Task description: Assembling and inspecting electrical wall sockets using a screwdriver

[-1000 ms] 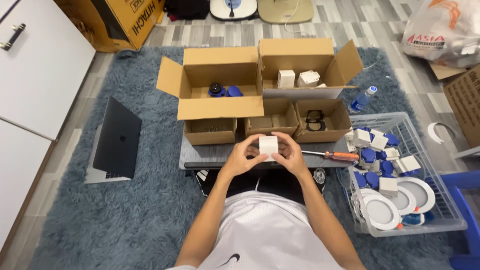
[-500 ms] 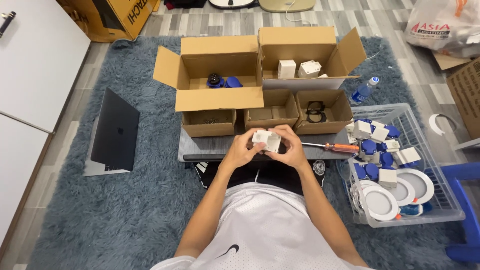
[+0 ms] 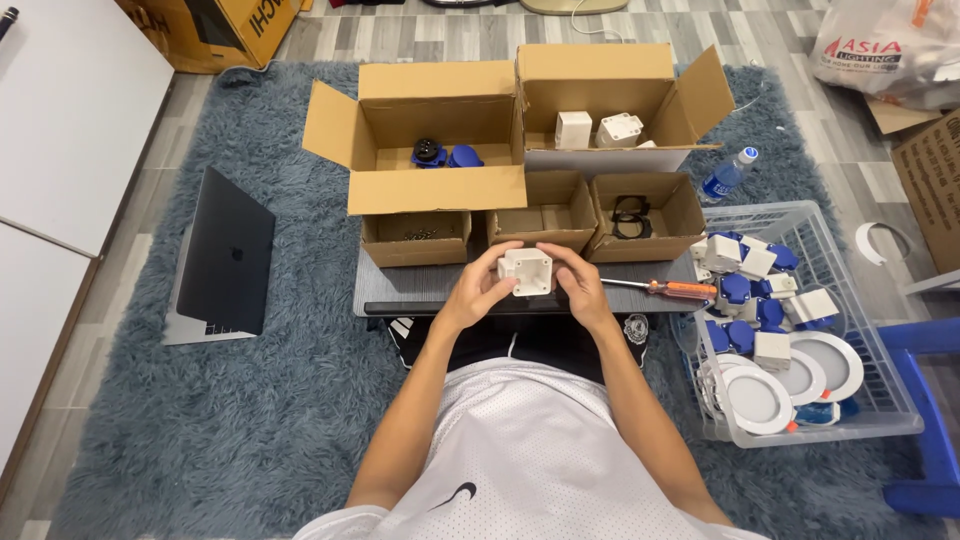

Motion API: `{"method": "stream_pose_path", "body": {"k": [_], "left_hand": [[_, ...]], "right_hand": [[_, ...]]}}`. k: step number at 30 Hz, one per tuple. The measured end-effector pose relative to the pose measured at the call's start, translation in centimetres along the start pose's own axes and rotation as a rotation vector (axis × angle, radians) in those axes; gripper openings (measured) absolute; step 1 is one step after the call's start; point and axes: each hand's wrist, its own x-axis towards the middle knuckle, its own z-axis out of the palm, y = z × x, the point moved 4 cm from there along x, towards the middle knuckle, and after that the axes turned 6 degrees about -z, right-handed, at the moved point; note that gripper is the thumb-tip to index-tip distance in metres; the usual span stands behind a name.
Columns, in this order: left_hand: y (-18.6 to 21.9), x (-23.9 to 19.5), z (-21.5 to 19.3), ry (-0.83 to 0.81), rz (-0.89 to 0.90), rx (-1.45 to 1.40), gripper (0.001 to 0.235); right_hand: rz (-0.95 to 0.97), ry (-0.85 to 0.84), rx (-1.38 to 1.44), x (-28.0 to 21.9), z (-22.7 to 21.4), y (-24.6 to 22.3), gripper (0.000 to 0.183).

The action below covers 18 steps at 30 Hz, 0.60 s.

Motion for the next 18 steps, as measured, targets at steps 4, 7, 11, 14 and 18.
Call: {"method": "stream_pose_path", "body": {"k": [4, 7, 11, 14, 18], "left_hand": [[0.9, -0.2, 0.5, -0.028, 0.011, -0.038, 0.063], [0.3, -0.3, 0.6, -0.041, 0.035, 0.013, 0.074], [0.4, -0.3, 0.6, -0.012, 0.050, 0.052, 0.081], [1.3, -0.4, 1.0, -0.016, 0.026, 0.011, 0.081], [-0.4, -0.3, 0.1, 0.020, -0.015, -0.002, 0.083]], "right_hand": [[0.028, 0.013, -0.075, 0.5, 0.2, -1.6, 0.055], [0.083, 0.047, 0.042, -0.1, 0.4, -0.8, 0.060], [0.044, 0.081, 0.104, -0.8, -0.4, 0.7, 0.059], [-0.023, 0.079, 0.198, -0.5, -0.4, 0.4, 0.062], [-0.115, -0.004, 0.260, 0.0, 0.0, -0.8, 0.066]]}}
